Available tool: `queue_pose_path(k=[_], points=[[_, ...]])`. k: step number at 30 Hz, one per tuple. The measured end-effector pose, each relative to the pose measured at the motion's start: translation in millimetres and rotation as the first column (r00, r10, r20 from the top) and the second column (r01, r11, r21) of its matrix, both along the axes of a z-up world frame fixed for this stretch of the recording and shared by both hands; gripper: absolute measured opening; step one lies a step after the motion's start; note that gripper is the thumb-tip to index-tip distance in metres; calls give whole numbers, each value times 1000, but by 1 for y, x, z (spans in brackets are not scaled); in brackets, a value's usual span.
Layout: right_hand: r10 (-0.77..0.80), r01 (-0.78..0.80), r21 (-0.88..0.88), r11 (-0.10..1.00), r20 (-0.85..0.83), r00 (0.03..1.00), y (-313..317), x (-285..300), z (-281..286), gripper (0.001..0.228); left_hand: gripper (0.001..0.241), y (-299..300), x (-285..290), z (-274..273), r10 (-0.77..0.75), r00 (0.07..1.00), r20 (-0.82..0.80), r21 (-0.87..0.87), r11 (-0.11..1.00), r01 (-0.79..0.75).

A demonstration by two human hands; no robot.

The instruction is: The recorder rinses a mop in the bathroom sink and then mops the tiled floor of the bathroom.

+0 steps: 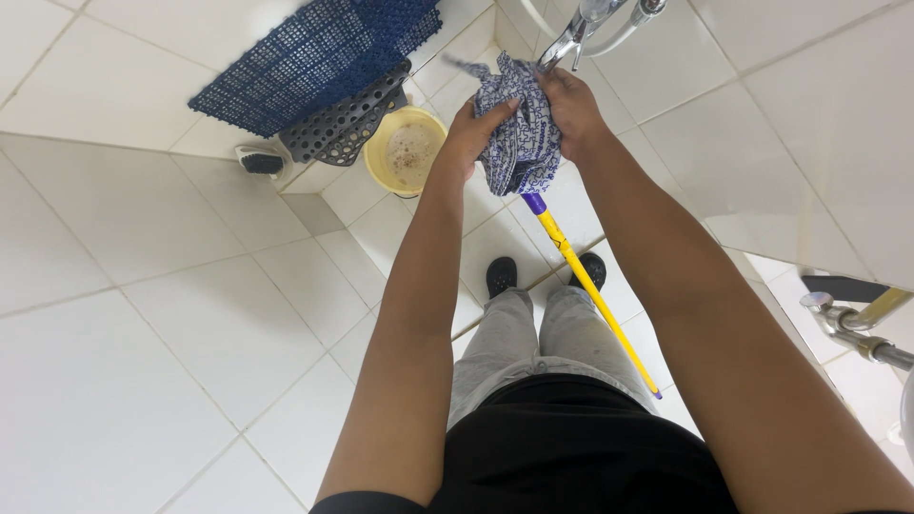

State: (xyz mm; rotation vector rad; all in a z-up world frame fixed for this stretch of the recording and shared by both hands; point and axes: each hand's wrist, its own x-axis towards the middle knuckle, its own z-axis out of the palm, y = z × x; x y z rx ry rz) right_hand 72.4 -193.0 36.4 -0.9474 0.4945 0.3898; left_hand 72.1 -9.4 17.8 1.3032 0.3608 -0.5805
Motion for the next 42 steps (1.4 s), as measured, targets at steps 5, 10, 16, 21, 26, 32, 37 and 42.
queue_pose_path(k=[5,10,16,21,26,32,37,42], points=[[-36,48,-185,982,63,997,-7,5,-10,34,56,-22,7,-22,45,998,34,-89,995,-42],[-104,102,-216,971,0,995,-20,2,-7,37,47,-42,8,-5,50,988,145,-28,999,-46],[-93,87,-205,975,-16,996,-21,-7,11,51,50,-51,7,11,47,984,172,149,986,-73],[-78,77,-34,996,-31,996,-21,-17,15,53,61,-51,8,-11,104,979,177,92,988,-122],[-88,96,-85,992,98,991,-21,-13,-2,45,104,-49,5,12,169,977,129,-43,985,-165],[-82,92,-50,995,174,981,-21,-11,-13,26,106,-40,7,14,-39,985,168,65,997,29],[15,2,-136,991,119,993,-18,-14,-2,31,89,-36,-3,-7,-19,999,31,-53,998,21],[30,-2,-220,976,124,992,-14,-4,-30,37,69,-42,-5,-34,204,964,170,-133,974,-183]])
